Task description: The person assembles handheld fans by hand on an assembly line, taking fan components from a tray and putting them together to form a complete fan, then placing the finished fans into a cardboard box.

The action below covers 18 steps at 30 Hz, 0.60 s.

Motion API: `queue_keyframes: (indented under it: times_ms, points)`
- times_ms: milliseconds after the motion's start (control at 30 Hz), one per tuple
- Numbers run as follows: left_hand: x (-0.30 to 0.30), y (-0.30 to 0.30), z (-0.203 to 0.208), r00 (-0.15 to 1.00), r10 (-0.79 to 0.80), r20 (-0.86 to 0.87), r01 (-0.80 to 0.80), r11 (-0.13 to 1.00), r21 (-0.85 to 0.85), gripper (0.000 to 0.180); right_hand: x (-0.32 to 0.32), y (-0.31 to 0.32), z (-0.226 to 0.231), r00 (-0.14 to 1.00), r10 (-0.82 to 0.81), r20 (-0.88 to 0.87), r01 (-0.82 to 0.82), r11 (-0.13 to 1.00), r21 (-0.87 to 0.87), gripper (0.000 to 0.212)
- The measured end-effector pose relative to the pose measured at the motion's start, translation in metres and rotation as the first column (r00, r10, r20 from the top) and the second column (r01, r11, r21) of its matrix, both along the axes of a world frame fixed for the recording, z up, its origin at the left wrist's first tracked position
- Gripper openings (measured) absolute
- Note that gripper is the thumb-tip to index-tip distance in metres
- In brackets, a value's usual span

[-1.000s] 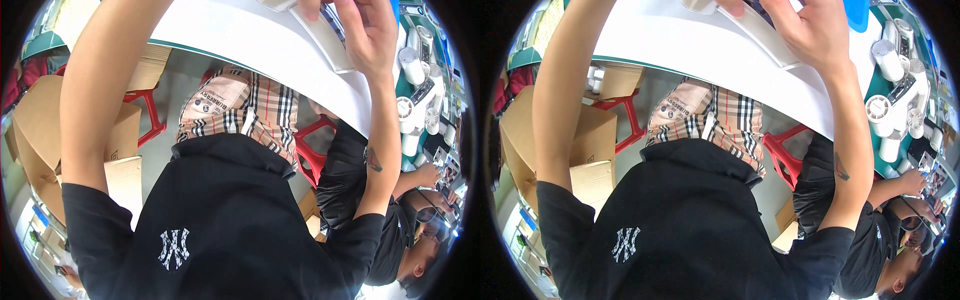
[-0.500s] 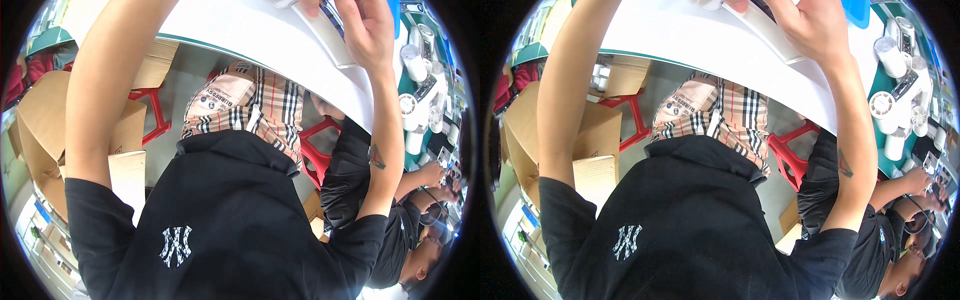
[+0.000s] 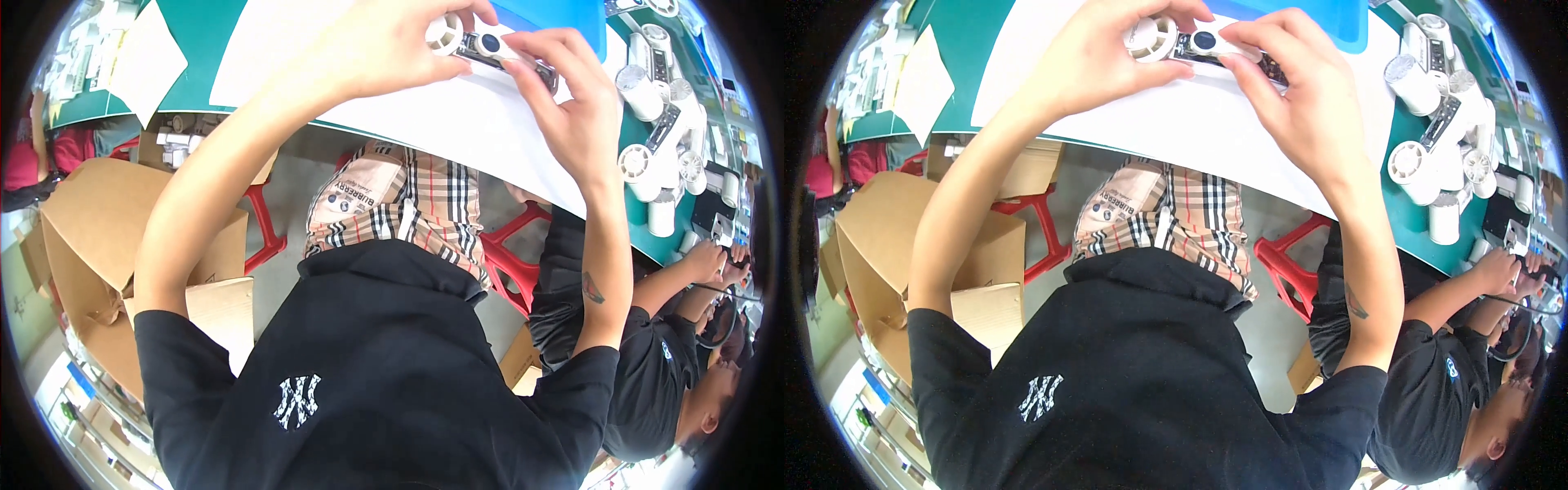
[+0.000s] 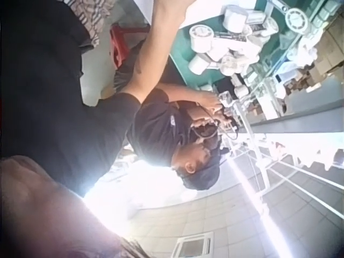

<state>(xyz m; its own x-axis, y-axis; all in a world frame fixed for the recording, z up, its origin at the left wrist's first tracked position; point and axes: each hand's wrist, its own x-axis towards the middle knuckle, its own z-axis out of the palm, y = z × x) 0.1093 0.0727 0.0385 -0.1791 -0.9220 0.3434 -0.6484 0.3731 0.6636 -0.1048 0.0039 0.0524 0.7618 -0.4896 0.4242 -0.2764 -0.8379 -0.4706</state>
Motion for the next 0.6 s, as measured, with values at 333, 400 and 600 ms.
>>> queue_keyframes:
  times_ms: [333,400,600]
  points:
    - [-0.003,-0.011,-0.003,0.997,0.004,0.075,-0.001,0.999,-0.038,0.037,0.004,-0.007,-0.004,0.999,-0.036,0.033,0.036,0.999,-0.027,0.021]
    - [-0.004,-0.016,-0.005,0.995,-0.003,0.099,0.014,0.994,-0.111,0.033,0.003,-0.010,-0.005,0.998,-0.033,0.048,0.036,0.998,-0.059,0.020]
    - [-0.006,-0.018,0.002,0.999,-0.023,0.042,0.028,0.993,-0.115,0.034,-0.002,-0.010,-0.011,0.994,-0.054,0.098,0.055,0.998,-0.010,0.022]
